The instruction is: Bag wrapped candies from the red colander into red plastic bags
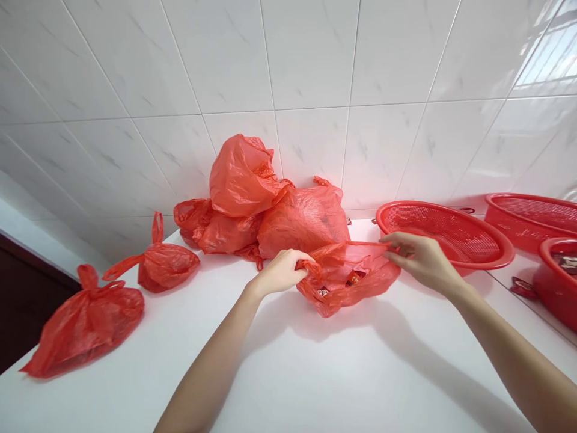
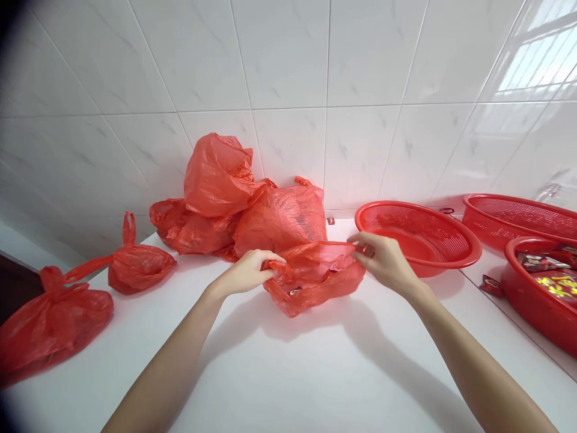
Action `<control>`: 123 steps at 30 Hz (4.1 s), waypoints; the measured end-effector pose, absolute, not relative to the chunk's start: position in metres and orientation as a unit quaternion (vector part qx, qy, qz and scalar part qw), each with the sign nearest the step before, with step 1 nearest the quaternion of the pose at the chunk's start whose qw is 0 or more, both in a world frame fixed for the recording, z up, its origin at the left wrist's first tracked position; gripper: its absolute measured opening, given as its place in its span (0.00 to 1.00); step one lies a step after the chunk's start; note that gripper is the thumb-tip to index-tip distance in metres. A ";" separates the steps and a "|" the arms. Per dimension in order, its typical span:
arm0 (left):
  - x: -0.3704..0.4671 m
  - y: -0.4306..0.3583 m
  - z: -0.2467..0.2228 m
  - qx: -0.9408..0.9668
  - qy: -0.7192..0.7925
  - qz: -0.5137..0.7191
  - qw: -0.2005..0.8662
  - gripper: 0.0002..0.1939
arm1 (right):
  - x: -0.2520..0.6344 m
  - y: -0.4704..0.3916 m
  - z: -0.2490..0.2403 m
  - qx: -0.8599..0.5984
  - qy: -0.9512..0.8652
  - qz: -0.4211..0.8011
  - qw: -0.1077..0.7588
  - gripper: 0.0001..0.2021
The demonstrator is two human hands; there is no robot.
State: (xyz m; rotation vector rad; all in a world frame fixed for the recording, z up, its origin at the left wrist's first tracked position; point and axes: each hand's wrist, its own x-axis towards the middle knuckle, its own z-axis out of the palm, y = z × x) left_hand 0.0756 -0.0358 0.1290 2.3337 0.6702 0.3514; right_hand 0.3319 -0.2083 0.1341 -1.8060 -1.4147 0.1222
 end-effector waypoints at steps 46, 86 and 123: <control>0.062 -0.019 0.149 0.784 0.341 0.244 0.458 0.12 | 0.333 -0.182 0.130 -0.468 -0.414 0.345 0.700 0.18; 0.068 -0.010 0.134 0.766 0.300 0.317 0.473 0.16 | 0.256 -0.131 0.087 -0.350 -0.367 0.501 0.701 0.26; 0.072 -0.048 0.139 0.890 0.161 0.223 0.364 0.07 | 0.221 -0.133 0.086 -0.417 -0.642 0.482 0.426 0.14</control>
